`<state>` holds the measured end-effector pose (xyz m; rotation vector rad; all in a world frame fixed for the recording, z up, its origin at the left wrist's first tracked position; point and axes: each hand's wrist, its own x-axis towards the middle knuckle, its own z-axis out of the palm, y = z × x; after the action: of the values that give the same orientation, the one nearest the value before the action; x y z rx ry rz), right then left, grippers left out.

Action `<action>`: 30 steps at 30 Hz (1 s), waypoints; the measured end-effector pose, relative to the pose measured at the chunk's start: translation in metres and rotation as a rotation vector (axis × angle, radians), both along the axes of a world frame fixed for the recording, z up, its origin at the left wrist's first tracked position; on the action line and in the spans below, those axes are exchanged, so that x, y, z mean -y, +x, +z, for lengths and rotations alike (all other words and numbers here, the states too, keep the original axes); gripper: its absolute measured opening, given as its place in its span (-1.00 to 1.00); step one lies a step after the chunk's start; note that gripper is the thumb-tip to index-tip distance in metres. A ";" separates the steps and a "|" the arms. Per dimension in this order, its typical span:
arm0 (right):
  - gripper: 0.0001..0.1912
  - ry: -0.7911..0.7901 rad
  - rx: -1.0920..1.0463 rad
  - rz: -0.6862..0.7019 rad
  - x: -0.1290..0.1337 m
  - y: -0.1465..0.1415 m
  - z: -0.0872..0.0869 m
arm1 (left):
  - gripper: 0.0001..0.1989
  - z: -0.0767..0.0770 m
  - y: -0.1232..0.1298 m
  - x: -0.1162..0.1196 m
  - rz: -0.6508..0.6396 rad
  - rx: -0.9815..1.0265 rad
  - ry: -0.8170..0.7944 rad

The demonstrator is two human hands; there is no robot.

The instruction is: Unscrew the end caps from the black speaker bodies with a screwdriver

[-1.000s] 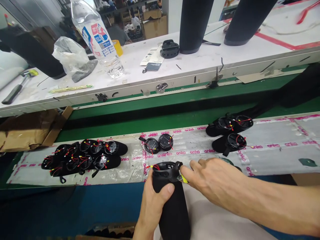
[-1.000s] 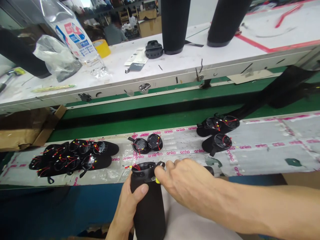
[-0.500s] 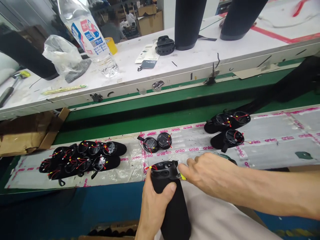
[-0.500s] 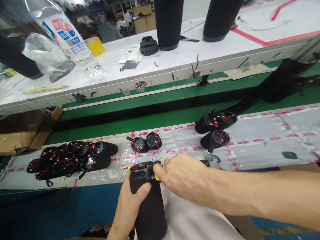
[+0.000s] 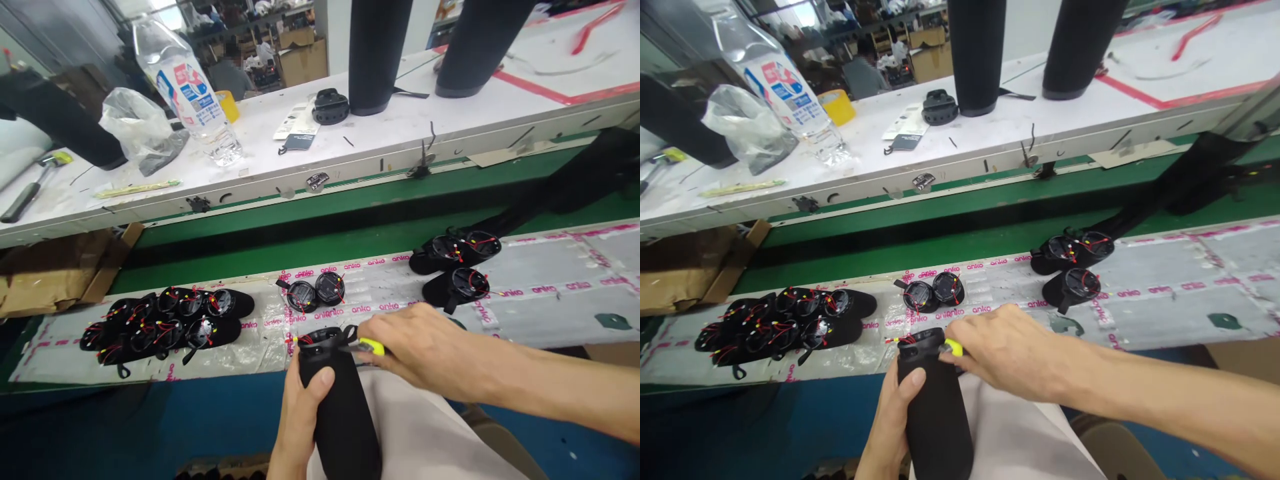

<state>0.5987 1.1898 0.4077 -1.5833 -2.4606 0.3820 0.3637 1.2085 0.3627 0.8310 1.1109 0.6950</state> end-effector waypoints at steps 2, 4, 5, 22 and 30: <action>-0.83 -0.032 0.031 -0.059 0.004 0.004 0.001 | -0.34 -0.002 -0.002 0.001 0.016 -0.011 -0.012; -0.86 -0.073 0.071 -0.062 0.009 0.004 0.001 | -0.30 -0.005 -0.004 0.002 0.026 -0.039 -0.028; -0.86 -0.085 0.085 -0.055 0.011 0.003 0.002 | -0.26 -0.006 -0.005 0.002 0.032 -0.048 -0.041; -0.80 0.138 0.280 0.138 0.012 0.007 -0.003 | -0.25 -0.001 0.004 -0.005 -0.178 -0.211 0.183; -0.74 0.227 0.474 0.219 0.009 0.014 0.017 | -0.27 0.006 0.011 -0.003 -0.159 -0.273 0.228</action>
<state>0.6130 1.1805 0.4246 -1.4429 -2.9054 -0.2734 0.3747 1.2112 0.3688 1.2235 1.2061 0.5925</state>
